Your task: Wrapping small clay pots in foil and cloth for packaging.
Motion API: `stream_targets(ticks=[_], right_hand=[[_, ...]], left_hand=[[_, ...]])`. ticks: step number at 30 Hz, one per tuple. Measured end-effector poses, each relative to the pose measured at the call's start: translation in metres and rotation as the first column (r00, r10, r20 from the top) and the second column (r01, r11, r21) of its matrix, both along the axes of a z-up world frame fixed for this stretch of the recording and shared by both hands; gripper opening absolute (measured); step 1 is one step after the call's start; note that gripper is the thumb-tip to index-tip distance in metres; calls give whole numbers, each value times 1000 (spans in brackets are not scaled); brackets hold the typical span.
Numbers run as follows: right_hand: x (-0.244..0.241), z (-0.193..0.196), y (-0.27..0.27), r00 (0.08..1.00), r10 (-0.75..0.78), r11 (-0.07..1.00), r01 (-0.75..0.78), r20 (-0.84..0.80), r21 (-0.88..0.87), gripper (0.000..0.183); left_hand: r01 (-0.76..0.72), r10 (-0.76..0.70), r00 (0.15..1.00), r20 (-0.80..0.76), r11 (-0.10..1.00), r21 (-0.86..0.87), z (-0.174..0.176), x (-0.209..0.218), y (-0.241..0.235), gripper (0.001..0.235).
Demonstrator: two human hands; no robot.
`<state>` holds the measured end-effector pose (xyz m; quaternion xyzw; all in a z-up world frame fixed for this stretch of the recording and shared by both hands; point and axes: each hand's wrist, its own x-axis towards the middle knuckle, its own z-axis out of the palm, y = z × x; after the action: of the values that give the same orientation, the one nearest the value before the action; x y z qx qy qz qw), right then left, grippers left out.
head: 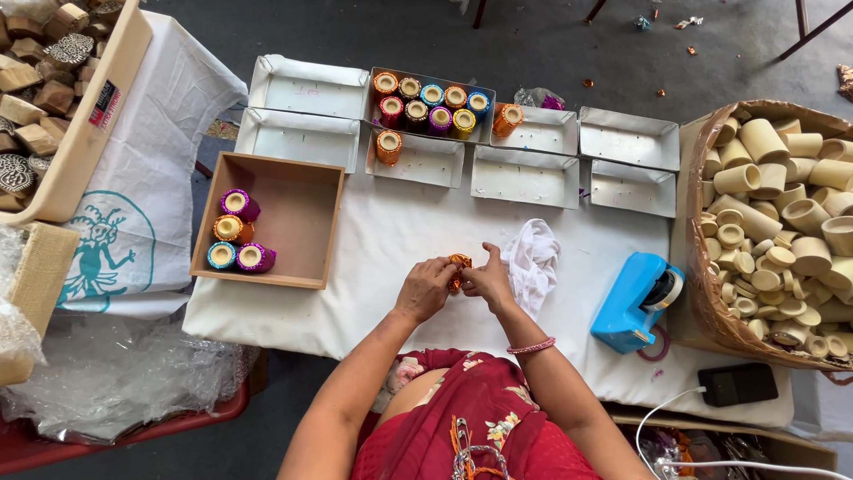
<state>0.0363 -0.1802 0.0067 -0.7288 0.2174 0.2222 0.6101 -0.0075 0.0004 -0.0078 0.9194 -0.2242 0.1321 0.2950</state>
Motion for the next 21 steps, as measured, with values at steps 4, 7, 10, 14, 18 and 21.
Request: stream_targets(ticks=[4, 7, 10, 14, 18, 21], right_hand=[[-4, 1, -7, 1000, 18, 999, -18, 12, 45, 87], [-5, 6, -8, 999, 25, 999, -26, 26, 28, 84], [-5, 12, -7, 998, 57, 995, -54, 33, -80, 77], [-7, 15, -7, 984, 169, 955, -152, 47, -256, 68], [-17, 17, -20, 990, 105, 988, -114, -93, -100, 67], [-23, 1, -35, 996, 75, 995, -78, -53, -57, 61]], left_hand=[[16, -14, 1000, -21, 998, 68, 14, 1, -6, 37], [28, -27, 1000, -16, 996, 82, 26, 3, -9, 34], [33, -34, 999, 9, 993, 111, 24, 6, -12, 24], [-6, 4, 1000, 27, 996, 86, 15, 10, -13, 20], [-56, 52, 998, 37, 994, 94, 15, 14, -14, 24], [-77, 73, 997, 34, 991, 111, 13, 14, -17, 25]])
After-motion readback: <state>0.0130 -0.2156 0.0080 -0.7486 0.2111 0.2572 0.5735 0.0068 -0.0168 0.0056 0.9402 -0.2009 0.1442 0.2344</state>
